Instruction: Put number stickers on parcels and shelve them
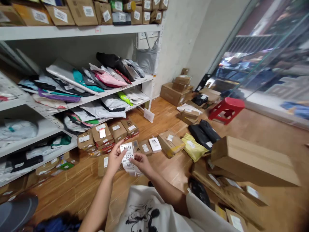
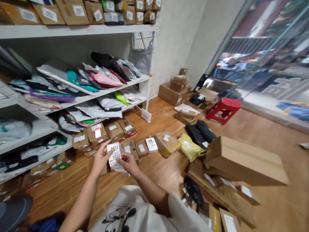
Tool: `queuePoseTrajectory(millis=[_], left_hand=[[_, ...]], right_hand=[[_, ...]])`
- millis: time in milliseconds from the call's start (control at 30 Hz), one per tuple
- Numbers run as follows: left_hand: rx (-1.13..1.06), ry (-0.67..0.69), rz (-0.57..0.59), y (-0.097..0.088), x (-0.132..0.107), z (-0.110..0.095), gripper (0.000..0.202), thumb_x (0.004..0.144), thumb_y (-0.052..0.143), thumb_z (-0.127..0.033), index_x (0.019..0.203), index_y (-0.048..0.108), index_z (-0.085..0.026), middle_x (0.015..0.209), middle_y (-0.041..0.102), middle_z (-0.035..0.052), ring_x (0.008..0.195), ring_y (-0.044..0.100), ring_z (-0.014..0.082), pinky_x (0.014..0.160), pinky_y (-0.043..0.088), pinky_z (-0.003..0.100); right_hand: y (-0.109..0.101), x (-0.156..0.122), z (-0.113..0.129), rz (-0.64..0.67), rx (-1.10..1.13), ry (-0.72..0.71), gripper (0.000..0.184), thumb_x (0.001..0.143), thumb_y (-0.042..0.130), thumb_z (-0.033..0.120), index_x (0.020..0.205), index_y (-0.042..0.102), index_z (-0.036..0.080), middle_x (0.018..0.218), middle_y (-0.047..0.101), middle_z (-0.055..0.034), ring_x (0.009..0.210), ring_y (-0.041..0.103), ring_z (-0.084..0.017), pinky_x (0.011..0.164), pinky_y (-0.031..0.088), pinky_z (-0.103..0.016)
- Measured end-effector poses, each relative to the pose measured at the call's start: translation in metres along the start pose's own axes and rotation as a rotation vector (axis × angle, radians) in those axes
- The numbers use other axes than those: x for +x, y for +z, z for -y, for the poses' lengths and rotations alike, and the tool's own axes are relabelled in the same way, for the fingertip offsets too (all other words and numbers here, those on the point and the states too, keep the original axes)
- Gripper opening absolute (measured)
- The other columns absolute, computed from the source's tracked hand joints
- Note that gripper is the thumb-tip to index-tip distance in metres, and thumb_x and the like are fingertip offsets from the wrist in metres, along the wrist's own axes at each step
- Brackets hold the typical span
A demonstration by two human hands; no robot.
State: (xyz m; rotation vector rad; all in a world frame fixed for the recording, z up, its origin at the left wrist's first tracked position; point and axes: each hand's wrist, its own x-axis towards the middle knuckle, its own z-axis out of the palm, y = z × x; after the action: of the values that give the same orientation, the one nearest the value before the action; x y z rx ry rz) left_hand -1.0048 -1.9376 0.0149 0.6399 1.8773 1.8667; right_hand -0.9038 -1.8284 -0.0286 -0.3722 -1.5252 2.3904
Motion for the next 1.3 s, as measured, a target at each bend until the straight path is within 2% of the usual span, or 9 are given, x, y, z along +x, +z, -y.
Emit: queuePoseTrajectory(millis=[67, 200, 400, 567, 800, 900, 1000, 1167, 1300], left_hand=[[0.102, -0.071, 0.037, 0.005, 0.007, 0.010, 0.052, 0.071, 0.073, -0.053, 0.106, 0.067, -0.015, 0.088, 0.074, 0.0083, 0.078, 0.067, 0.0219, 0.073, 0.052, 0.031], [0.170, -0.142, 0.162, 0.031, 0.013, 0.043, 0.037, 0.067, 0.076, -0.050, 0.080, 0.075, -0.015, 0.073, 0.074, 0.0053, 0.068, 0.064, 0.0204, 0.065, 0.050, 0.028], [0.405, -0.158, 0.353, 0.103, 0.028, 0.079, 0.039, 0.078, 0.062, -0.057, 0.083, 0.076, -0.020, 0.075, 0.074, 0.0027, 0.072, 0.066, 0.0215, 0.067, 0.048, 0.026], [0.578, -0.156, 0.357, 0.182, 0.067, 0.123, 0.041, 0.082, 0.058, -0.059, 0.081, 0.075, -0.021, 0.066, 0.069, 0.0000, 0.063, 0.062, 0.0183, 0.061, 0.045, 0.024], [0.054, -0.667, 0.163, 0.333, 0.119, 0.263, 0.059, 0.059, 0.072, -0.073, 0.078, 0.072, -0.017, 0.075, 0.074, 0.0090, 0.073, 0.070, 0.0288, 0.068, 0.056, 0.036], [0.048, -0.786, 0.110, 0.377, 0.134, 0.331, 0.067, 0.058, 0.069, -0.077, 0.080, 0.073, -0.015, 0.074, 0.074, 0.0126, 0.070, 0.070, 0.0312, 0.065, 0.056, 0.038], [0.114, -0.830, 0.107, 0.393, 0.147, 0.400, 0.071, 0.058, 0.069, -0.077, 0.085, 0.074, -0.012, 0.076, 0.075, 0.0141, 0.074, 0.071, 0.0330, 0.065, 0.056, 0.037], [0.216, -0.856, 0.076, 0.395, 0.169, 0.507, 0.070, 0.064, 0.065, -0.076, 0.091, 0.073, -0.012, 0.085, 0.076, 0.0158, 0.081, 0.071, 0.0340, 0.069, 0.056, 0.037], [0.302, -0.686, 0.093, 0.412, 0.190, 0.571, 0.065, 0.069, 0.061, -0.075, 0.089, 0.074, -0.014, 0.087, 0.076, 0.0153, 0.080, 0.071, 0.0334, 0.070, 0.056, 0.038]], right_hand=[[-0.009, -0.003, -0.005, -0.161, -0.065, -0.079, 0.036, 0.065, 0.082, 0.046, 0.081, 0.064, 0.020, 0.079, 0.069, -0.0026, 0.069, 0.062, -0.017, 0.063, 0.050, -0.030], [-0.048, -0.012, -0.012, -0.400, -0.360, -0.326, 0.034, 0.075, 0.076, 0.038, 0.103, 0.064, 0.024, 0.109, 0.065, -0.0088, 0.097, 0.062, -0.022, 0.080, 0.052, -0.035], [-0.143, -0.010, -0.022, -0.454, -0.235, -0.136, 0.032, 0.073, 0.076, 0.049, 0.090, 0.068, 0.023, 0.084, 0.065, -0.0041, 0.076, 0.061, -0.019, 0.071, 0.051, -0.034], [-0.239, 0.016, -0.033, -0.429, -0.148, -0.007, 0.041, 0.068, 0.075, 0.060, 0.076, 0.067, 0.021, 0.069, 0.061, -0.0014, 0.063, 0.056, -0.017, 0.064, 0.047, -0.032], [-0.415, 0.068, -0.078, -0.558, -0.079, 0.157, 0.047, 0.058, 0.080, 0.064, 0.067, 0.061, 0.022, 0.056, 0.052, 0.0029, 0.051, 0.046, -0.014, 0.053, 0.040, -0.030], [-0.483, 0.083, -0.113, -0.566, -0.070, 0.238, 0.045, 0.054, 0.085, 0.059, 0.066, 0.062, 0.021, 0.054, 0.053, 0.0031, 0.050, 0.045, -0.013, 0.053, 0.039, -0.030], [-0.534, 0.099, -0.160, -0.572, -0.054, 0.285, 0.046, 0.051, 0.087, 0.056, 0.070, 0.065, 0.020, 0.056, 0.055, 0.0036, 0.052, 0.047, -0.013, 0.055, 0.041, -0.029], [-0.593, 0.135, -0.248, -0.576, -0.016, 0.288, 0.046, 0.055, 0.084, 0.059, 0.069, 0.065, 0.018, 0.061, 0.059, 0.0022, 0.058, 0.051, -0.013, 0.062, 0.045, -0.030], [-0.637, 0.157, -0.305, -0.542, 0.009, 0.247, 0.051, 0.055, 0.083, 0.061, 0.076, 0.067, 0.018, 0.062, 0.060, 0.0027, 0.056, 0.053, -0.012, 0.060, 0.046, -0.030]])
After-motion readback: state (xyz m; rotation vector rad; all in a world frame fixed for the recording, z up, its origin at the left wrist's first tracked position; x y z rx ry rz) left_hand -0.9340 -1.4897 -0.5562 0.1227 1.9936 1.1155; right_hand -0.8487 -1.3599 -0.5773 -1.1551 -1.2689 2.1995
